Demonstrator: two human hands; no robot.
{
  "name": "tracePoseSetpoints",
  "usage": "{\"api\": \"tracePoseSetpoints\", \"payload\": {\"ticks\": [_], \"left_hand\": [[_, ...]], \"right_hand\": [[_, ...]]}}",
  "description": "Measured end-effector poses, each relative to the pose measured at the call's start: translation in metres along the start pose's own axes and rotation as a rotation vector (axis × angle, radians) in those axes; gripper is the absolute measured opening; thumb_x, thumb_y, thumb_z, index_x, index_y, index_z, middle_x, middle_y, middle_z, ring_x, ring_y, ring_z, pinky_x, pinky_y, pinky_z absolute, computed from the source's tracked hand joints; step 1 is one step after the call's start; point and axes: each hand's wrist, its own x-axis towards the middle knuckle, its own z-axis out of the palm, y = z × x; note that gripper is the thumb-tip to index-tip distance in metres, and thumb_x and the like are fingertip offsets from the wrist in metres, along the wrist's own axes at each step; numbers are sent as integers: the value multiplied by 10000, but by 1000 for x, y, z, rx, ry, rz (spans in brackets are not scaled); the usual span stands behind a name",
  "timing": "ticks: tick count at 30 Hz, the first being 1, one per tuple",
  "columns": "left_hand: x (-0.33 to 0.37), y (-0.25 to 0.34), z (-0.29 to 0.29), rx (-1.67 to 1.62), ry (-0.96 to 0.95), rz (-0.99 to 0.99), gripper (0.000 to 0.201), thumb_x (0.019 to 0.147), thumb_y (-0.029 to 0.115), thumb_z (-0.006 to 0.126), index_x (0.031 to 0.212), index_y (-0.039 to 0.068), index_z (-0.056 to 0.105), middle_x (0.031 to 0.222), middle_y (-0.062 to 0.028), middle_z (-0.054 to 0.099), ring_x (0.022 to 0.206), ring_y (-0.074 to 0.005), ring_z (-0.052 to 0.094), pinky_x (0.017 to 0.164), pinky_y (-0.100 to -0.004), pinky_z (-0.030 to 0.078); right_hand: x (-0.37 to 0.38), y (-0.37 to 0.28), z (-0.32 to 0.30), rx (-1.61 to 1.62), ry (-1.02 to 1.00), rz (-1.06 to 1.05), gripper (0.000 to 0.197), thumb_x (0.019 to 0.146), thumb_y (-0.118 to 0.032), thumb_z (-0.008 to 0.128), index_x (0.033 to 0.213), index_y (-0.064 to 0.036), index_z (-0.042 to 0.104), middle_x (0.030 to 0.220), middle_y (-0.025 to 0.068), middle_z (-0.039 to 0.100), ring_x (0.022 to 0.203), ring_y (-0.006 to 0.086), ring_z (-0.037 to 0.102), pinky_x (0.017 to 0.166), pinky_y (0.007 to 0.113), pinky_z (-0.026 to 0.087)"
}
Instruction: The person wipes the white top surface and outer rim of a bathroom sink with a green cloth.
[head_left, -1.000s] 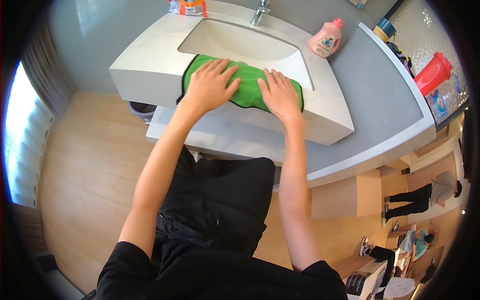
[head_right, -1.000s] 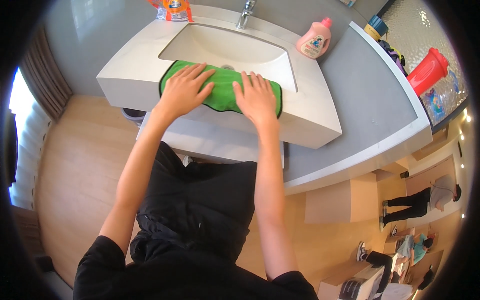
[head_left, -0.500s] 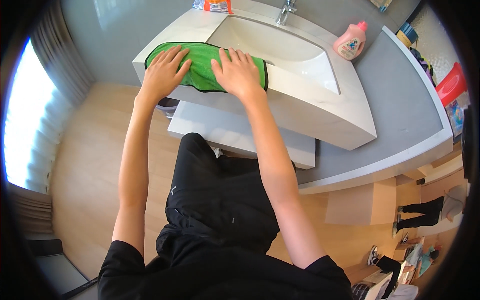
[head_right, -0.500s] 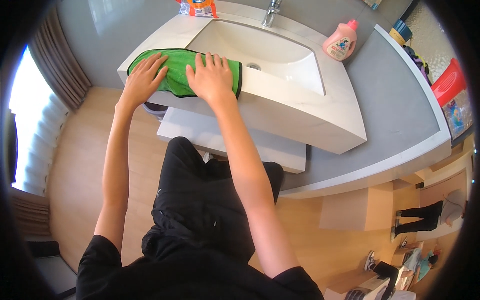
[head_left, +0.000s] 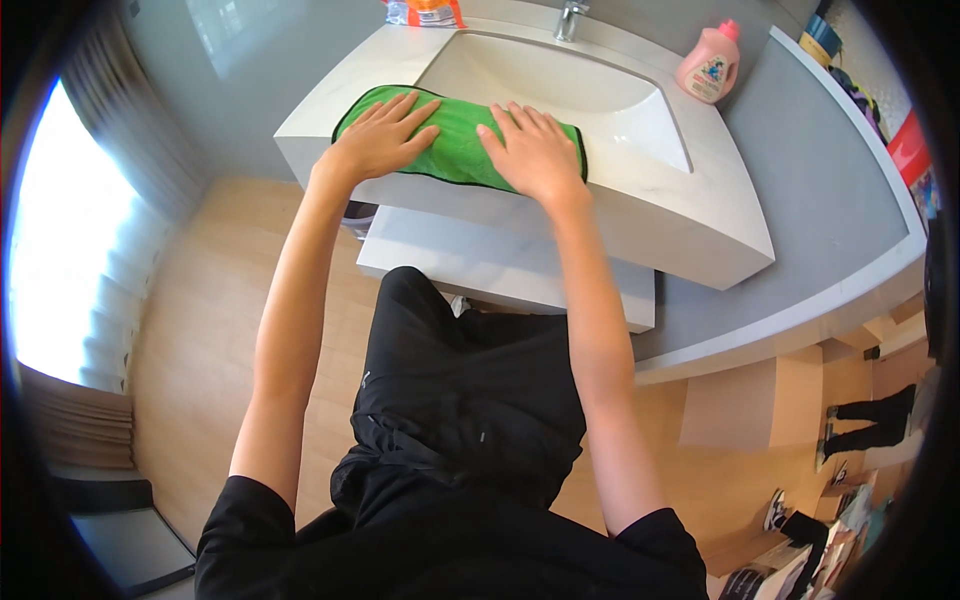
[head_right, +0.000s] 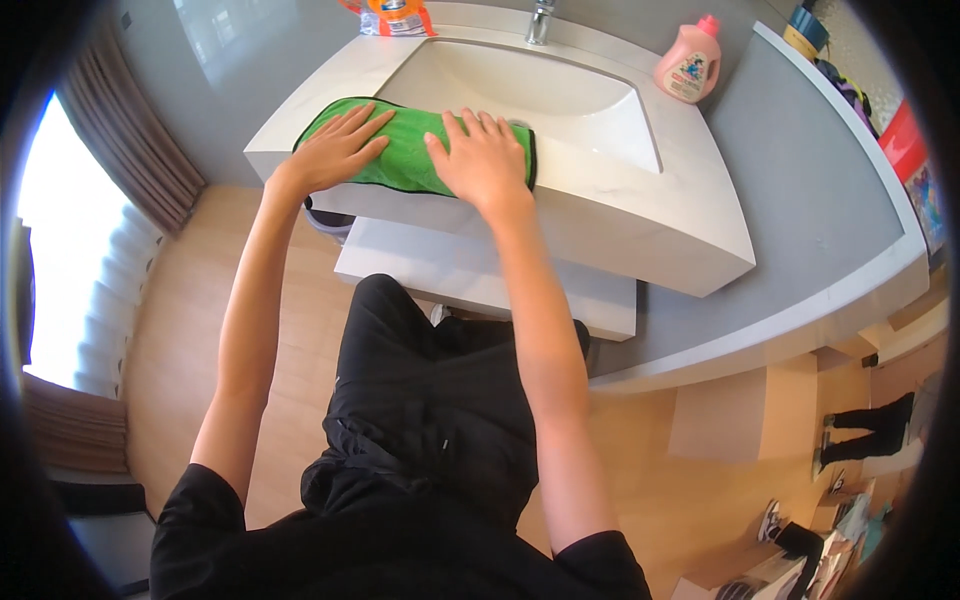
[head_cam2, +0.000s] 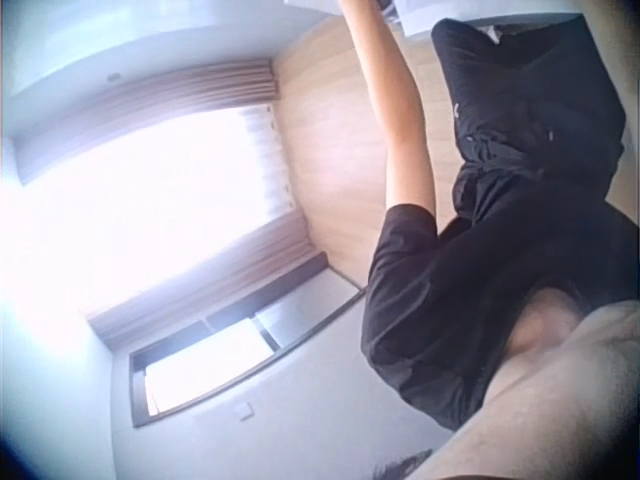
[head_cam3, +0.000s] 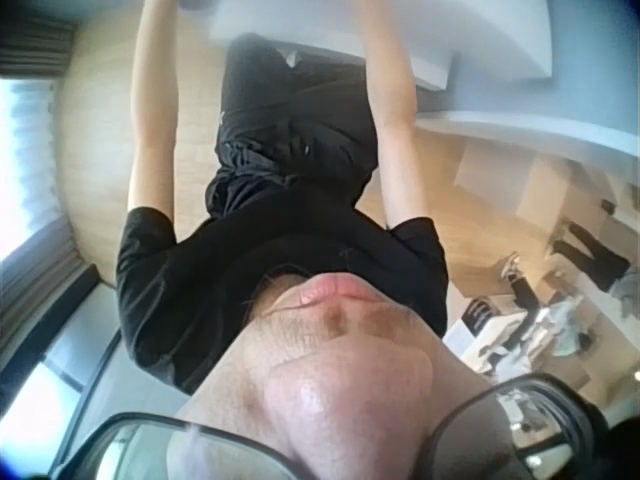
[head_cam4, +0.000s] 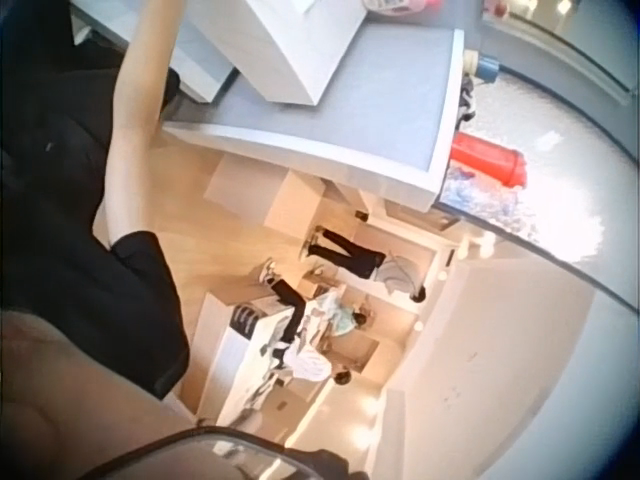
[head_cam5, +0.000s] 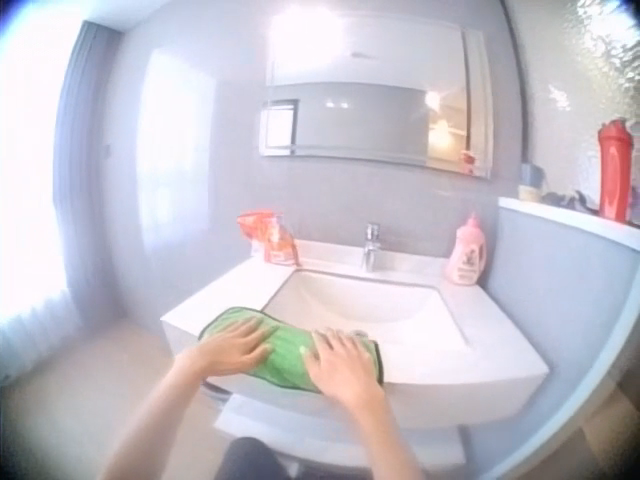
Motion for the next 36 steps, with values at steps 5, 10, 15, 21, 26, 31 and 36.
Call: {"api": "tracePoseSetpoints", "payload": {"ticks": [5,10,15,21,26,31,36], "left_hand": [[36,55,24,102,135,244,546,1039,410,390,1475,88,455,1431,-256,509,1373,-389,449,1155,-509,336],[91,114,51,59,127,349,532,1008,447,390,1394,114,545,1263,-224,629,1204,-375,576,1080,-486,392],[111,142,28,-217,-142,172,631,972,602,377,1283,122,645,1201,-158,690,1164,-344,616,1038,-468,418],[128,126,37,-261,-168,105,662,954,650,370,1186,136,715,1099,-160,726,1091,-340,649,1011,-462,429],[120,131,37,-205,-133,82,628,990,589,318,1167,145,726,1068,-154,733,1050,-348,656,1026,-479,401],[97,131,43,16,41,201,342,1011,357,441,1202,147,631,1086,-135,701,1054,-334,650,895,-469,505],[76,135,56,-38,315,212,400,995,408,469,1103,84,678,1109,-134,704,1078,-314,642,1010,-425,454]], "right_hand": [[-29,55,-29,-81,-56,137,616,1026,-556,339,1472,-163,498,1511,107,493,1399,279,451,1213,408,279],[-48,122,-59,-122,-99,263,607,1015,-564,357,1431,-167,549,1455,112,553,1355,320,491,1174,416,328],[-48,144,-71,-121,-220,308,555,1020,-536,358,1325,-152,618,1326,111,642,1243,327,566,1077,431,409],[-15,146,-72,-45,-368,462,591,967,-607,384,1288,-206,677,1253,124,690,1192,370,611,1031,476,450],[-11,152,-65,-102,-354,434,590,980,-573,351,1121,-155,742,1178,159,711,1106,367,657,979,463,493],[-28,144,-68,-60,-260,412,540,995,-528,376,1088,-149,749,1091,166,731,1044,392,674,934,494,513],[-54,133,-64,-66,-18,200,472,1026,-429,417,1220,-92,685,1245,138,685,1180,341,619,1046,453,446]]}}
